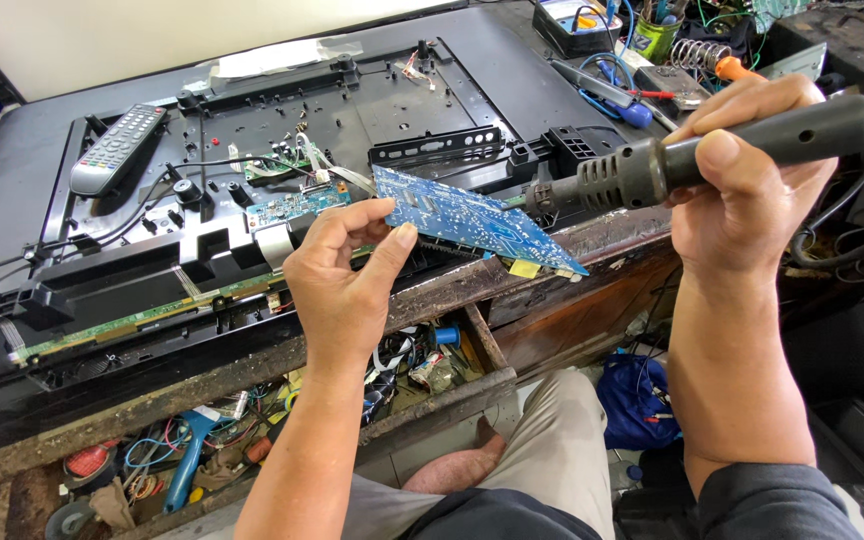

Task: The person uses a heat gun and hand tools to work on circuit boards inside an opened television, moving between soldering components and cleaning the board with a brush.

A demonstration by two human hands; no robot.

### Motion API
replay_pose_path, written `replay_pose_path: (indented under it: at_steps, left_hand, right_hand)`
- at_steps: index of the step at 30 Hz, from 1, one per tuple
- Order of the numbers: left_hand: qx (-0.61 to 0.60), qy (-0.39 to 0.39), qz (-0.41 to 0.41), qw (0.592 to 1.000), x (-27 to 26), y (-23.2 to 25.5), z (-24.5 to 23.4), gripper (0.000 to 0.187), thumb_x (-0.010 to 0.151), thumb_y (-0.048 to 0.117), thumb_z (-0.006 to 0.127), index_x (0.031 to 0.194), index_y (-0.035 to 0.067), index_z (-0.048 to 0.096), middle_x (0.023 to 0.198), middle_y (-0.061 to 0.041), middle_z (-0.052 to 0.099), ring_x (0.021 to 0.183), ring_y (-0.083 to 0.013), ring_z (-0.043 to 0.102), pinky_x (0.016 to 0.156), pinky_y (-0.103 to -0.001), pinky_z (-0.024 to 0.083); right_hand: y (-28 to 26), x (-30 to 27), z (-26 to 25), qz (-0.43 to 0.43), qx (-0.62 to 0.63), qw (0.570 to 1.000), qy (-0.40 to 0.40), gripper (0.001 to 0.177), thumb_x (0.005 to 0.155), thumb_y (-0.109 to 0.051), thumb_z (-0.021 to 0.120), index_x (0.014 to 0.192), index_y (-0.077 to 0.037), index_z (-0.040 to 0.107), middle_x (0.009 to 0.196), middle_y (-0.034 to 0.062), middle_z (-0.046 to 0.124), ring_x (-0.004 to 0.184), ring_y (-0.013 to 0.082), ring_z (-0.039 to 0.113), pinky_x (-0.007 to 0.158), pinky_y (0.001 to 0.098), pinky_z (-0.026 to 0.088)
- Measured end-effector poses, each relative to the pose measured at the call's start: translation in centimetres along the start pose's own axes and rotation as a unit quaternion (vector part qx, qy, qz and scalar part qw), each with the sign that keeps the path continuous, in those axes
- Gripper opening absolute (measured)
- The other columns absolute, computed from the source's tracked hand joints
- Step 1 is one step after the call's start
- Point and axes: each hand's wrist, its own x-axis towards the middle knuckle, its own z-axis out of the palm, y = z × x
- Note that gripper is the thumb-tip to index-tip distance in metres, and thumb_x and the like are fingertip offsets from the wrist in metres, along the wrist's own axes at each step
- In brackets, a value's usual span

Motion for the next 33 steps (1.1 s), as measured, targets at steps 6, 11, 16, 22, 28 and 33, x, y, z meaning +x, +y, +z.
replay_pose_path:
  at_steps: [6,11,16,22,28,33]
  left_hand:
    - [-0.009,0.005,-0.014,1.000,0.2,0.3,0.1,0.022,0.088,0.011,0.081,0.109,0.004,0.077,0.093,-0.004,0.069,0.083,-0.0118,0.065,0.082,-0.024,0.058]
    - [-0.008,0.008,-0.018,1.000,0.3,0.1,0.2,0.022,0.088,0.011,0.082,0.108,0.005,0.077,0.093,-0.004,0.070,0.083,-0.0113,0.065,0.082,-0.024,0.058]
    - [-0.015,0.008,-0.009,1.000,-0.1,-0.2,0.1,0.022,0.088,0.009,0.082,0.109,0.005,0.076,0.094,-0.003,0.070,0.084,-0.0115,0.065,0.083,-0.024,0.058]
    - [-0.018,0.003,-0.016,1.000,-1.5,-0.4,-0.6,0.025,0.089,0.011,0.082,0.112,0.002,0.076,0.100,-0.007,0.076,0.086,-0.0120,0.068,0.084,-0.024,0.060]
    - [-0.043,-0.012,-0.017,0.999,-4.2,-2.3,-1.9,0.029,0.090,0.006,0.080,0.118,-0.001,0.073,0.108,-0.011,0.074,0.097,-0.0179,0.069,0.091,-0.026,0.062]
    - [-0.063,-0.012,-0.042,0.997,-6.6,-4.8,-2.8,0.034,0.087,0.001,0.082,0.120,-0.001,0.073,0.113,-0.012,0.073,0.103,-0.0179,0.070,0.094,-0.026,0.062]
  right_hand:
    - [0.4,0.0,-0.2,0.025,0.039,0.999,0.023,0.030,0.090,-0.030,0.070,0.093,-0.006,0.052,0.081,0.0148,0.058,0.075,0.0244,0.058,0.091,0.0302,0.051]
    - [0.3,0.3,0.0,-0.017,0.032,0.998,0.052,0.032,0.093,-0.032,0.070,0.094,-0.007,0.051,0.080,0.0116,0.055,0.075,0.0241,0.057,0.105,0.0416,0.054]
    - [0.6,0.3,-0.3,-0.021,0.055,0.995,0.086,0.027,0.092,-0.029,0.068,0.093,-0.008,0.051,0.085,0.0096,0.054,0.075,0.0250,0.057,0.105,0.0446,0.057]
    - [0.4,-0.1,-0.5,-0.026,0.034,0.997,0.071,0.027,0.092,-0.028,0.063,0.092,-0.007,0.047,0.082,0.0138,0.053,0.080,0.0246,0.055,0.107,0.0437,0.051]
    - [1.0,-1.8,-1.3,-0.003,0.046,0.997,0.054,0.035,0.094,-0.032,0.069,0.095,-0.005,0.048,0.083,0.0118,0.051,0.075,0.0252,0.056,0.073,0.0332,0.041]
    - [-0.1,-3.1,-0.8,0.011,0.060,0.998,0.018,0.040,0.091,-0.037,0.076,0.096,-0.006,0.051,0.078,0.0087,0.048,0.071,0.0255,0.057,0.065,0.0314,0.044]
